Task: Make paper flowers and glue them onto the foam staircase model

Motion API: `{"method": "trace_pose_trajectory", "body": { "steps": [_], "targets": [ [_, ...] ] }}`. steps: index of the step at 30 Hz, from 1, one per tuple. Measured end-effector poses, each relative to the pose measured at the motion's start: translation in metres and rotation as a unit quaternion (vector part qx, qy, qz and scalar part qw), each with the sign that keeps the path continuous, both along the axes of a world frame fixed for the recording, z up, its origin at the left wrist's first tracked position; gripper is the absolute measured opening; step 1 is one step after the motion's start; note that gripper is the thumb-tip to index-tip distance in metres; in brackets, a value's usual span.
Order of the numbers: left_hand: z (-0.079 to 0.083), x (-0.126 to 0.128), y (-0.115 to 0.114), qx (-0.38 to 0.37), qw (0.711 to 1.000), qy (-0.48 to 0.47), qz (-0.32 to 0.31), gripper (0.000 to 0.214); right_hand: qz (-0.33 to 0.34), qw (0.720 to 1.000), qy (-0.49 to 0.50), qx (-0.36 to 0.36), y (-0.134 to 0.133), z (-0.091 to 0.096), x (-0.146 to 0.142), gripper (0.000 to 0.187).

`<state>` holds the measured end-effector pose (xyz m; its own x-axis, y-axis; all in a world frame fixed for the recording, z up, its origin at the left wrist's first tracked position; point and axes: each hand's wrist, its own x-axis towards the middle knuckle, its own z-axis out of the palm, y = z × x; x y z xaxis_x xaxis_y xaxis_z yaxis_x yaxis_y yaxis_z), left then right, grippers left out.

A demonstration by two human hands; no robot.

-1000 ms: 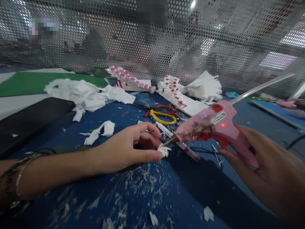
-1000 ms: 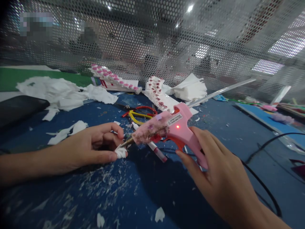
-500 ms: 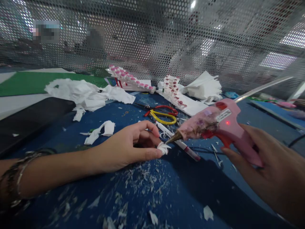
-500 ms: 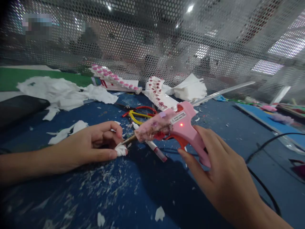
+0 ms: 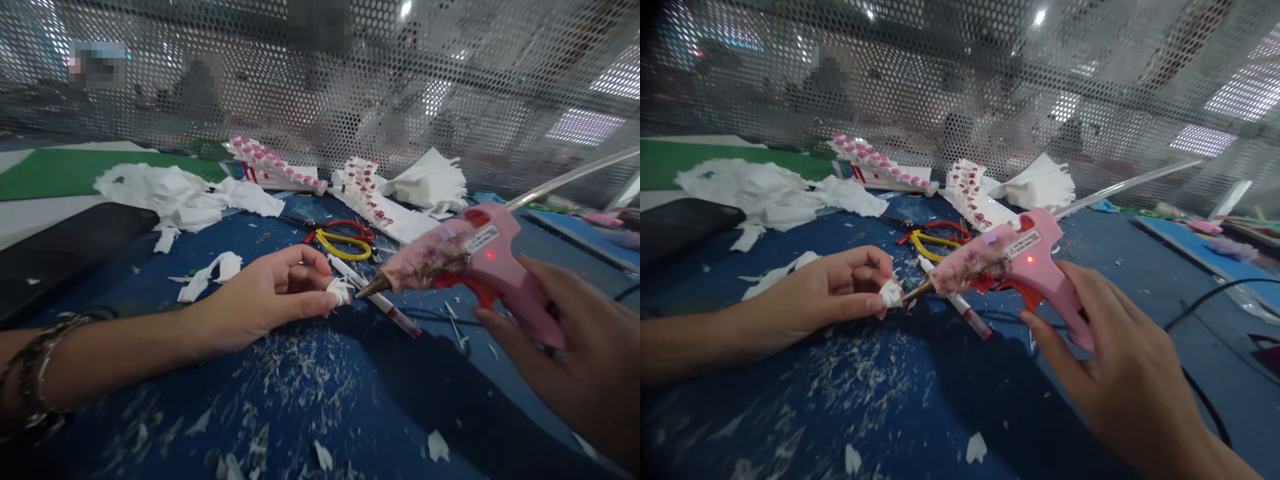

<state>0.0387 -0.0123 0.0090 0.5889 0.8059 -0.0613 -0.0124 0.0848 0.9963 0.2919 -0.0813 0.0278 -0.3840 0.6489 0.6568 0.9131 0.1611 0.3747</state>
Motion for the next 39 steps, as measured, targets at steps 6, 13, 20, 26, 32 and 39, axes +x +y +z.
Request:
{"method": "trace_pose_trajectory", "body": {
  "steps": [6,13,20,26,32,39],
  "targets": [
    [0.0004,0.0018,0.0004,-0.007,1.000,-0.005,-0.013,0.018,0.016,1.000,-0.011,-0.002,0.0003,-0.0004,-0.0018,0.038],
    [0.0006,0.0030,0.0000,-0.021,1.000,-0.012,-0.014,0.017,0.020,1.000,-0.014,-0.006,0.0010,0.0001,-0.0030,0.037],
    [-0.0018,0.0014,0.0003,-0.017,0.999,-0.019,-0.026,0.017,0.025,0.999,-0.020,-0.002,0.0018,-0.0006,-0.0023,0.039],
    [0.0016,0.0020,-0.0001,-0.022,0.999,-0.011,-0.035,0.016,0.024,1.000,-0.008,-0.006,0.0007,-0.0010,-0.0012,0.038],
    [0.0040,0.0022,-0.0022,-0.019,0.999,0.007,-0.032,0.015,0.025,1.000,-0.005,-0.009,0.0012,0.0008,-0.0024,0.036],
    [0.0049,0.0015,-0.0030,0.029,0.997,0.062,-0.020,0.017,0.019,1.000,-0.003,-0.012,-0.0002,0.0011,-0.0024,0.035]
  ]
}}
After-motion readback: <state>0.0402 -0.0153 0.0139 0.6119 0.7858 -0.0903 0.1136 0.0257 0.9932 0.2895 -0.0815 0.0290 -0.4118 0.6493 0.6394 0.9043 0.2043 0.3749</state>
